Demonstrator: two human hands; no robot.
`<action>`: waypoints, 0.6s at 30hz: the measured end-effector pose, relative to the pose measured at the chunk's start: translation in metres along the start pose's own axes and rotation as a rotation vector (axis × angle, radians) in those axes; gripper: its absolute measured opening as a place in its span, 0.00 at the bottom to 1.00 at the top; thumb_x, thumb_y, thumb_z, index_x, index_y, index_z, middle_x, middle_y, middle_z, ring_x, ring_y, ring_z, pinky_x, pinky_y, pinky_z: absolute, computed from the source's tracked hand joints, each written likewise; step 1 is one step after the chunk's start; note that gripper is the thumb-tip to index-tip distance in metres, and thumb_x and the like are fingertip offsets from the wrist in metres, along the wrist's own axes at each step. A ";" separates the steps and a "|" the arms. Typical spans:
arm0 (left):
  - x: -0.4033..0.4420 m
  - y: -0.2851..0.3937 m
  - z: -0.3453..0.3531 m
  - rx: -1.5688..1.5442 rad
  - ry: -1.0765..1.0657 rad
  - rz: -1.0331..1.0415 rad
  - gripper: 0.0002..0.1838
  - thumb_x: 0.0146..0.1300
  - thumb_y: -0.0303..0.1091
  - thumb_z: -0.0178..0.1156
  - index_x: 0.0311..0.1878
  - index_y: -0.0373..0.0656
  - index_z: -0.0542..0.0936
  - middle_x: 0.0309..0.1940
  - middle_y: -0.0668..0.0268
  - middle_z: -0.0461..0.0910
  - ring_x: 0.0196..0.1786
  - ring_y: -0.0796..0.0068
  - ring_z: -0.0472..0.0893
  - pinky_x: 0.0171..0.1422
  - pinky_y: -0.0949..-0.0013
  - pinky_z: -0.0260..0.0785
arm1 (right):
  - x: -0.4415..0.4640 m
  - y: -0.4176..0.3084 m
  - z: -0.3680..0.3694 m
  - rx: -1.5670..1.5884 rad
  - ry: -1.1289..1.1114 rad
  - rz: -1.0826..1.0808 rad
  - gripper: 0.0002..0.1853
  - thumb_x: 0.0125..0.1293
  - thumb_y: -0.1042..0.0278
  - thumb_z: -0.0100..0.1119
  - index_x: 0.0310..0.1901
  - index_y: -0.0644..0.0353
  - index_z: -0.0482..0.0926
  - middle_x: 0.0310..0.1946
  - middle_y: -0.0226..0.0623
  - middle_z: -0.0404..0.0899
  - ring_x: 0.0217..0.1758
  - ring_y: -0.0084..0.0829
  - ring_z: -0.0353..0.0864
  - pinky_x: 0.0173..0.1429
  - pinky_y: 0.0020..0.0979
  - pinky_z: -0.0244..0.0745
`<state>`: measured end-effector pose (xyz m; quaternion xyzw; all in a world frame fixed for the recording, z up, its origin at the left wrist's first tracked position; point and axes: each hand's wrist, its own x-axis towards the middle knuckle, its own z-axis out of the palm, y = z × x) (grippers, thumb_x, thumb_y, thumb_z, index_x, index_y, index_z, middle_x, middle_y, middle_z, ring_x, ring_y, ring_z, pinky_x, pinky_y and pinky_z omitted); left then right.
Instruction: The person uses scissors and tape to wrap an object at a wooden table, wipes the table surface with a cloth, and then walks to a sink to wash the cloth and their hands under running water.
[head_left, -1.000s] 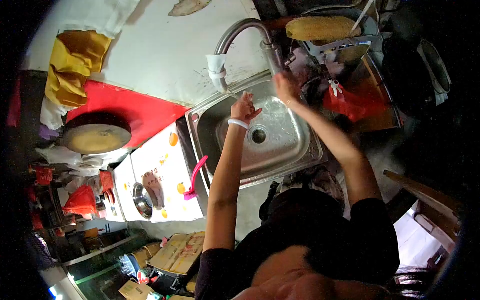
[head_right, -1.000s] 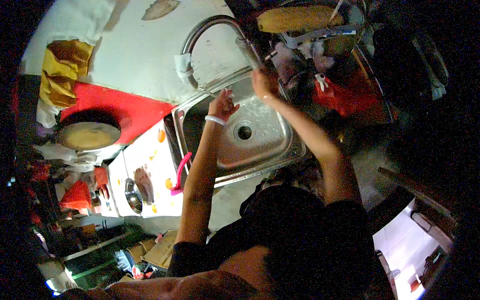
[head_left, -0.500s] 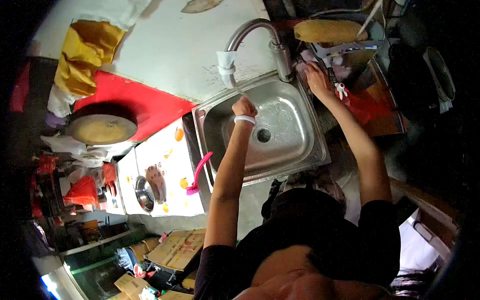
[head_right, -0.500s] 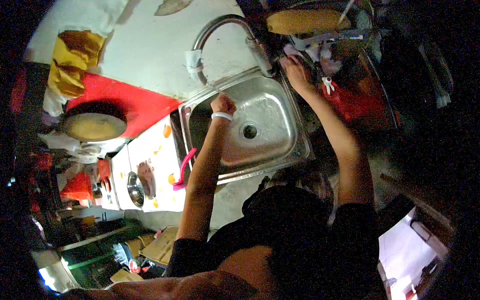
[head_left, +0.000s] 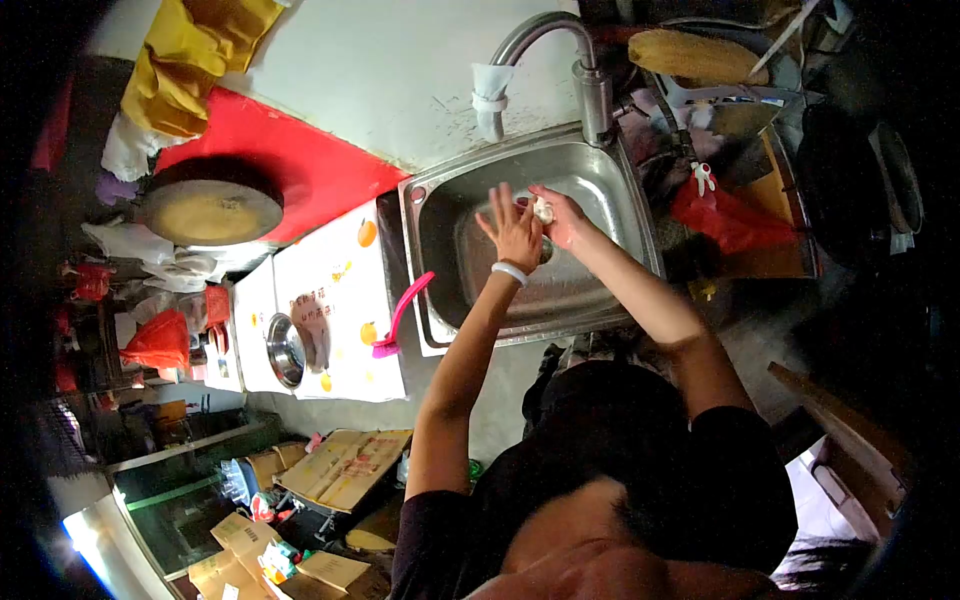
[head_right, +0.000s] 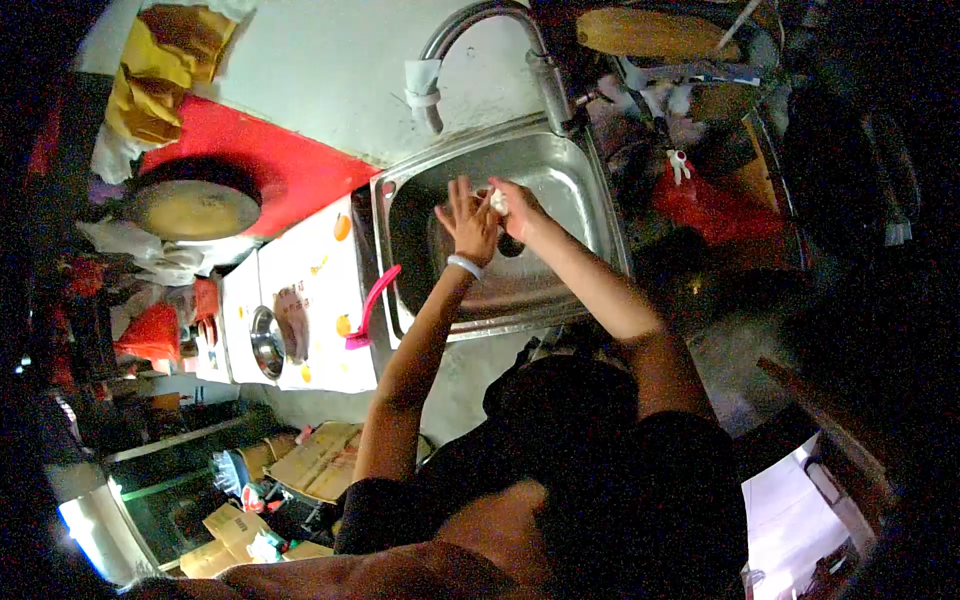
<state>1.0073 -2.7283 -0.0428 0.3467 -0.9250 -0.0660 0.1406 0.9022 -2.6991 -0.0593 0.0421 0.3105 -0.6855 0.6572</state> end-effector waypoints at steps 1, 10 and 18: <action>-0.002 0.000 -0.002 -0.003 0.002 -0.011 0.19 0.56 0.35 0.43 0.52 0.50 0.68 0.63 0.54 0.41 0.66 0.55 0.37 0.59 0.38 0.22 | -0.002 0.005 0.004 -0.008 0.000 0.008 0.20 0.57 0.57 0.49 0.48 0.59 0.67 0.37 0.36 0.73 0.39 0.29 0.71 0.42 0.30 0.66; -0.030 -0.023 -0.035 -0.491 0.375 -0.347 0.17 0.42 0.34 0.61 0.38 0.42 0.74 0.58 0.52 0.54 0.58 0.54 0.59 0.58 0.55 0.50 | -0.002 -0.007 -0.007 -0.137 0.178 -0.059 0.13 0.58 0.56 0.47 0.28 0.59 0.68 0.11 0.22 0.55 0.10 0.17 0.49 0.13 0.21 0.45; -0.080 -0.082 0.001 -1.113 -0.032 -0.832 0.14 0.47 0.33 0.58 0.39 0.43 0.76 0.53 0.56 0.64 0.51 0.59 0.68 0.54 0.64 0.59 | -0.001 -0.011 0.011 -0.332 0.071 -0.077 0.23 0.57 0.41 0.42 0.23 0.56 0.64 0.08 0.23 0.54 0.08 0.19 0.51 0.12 0.22 0.42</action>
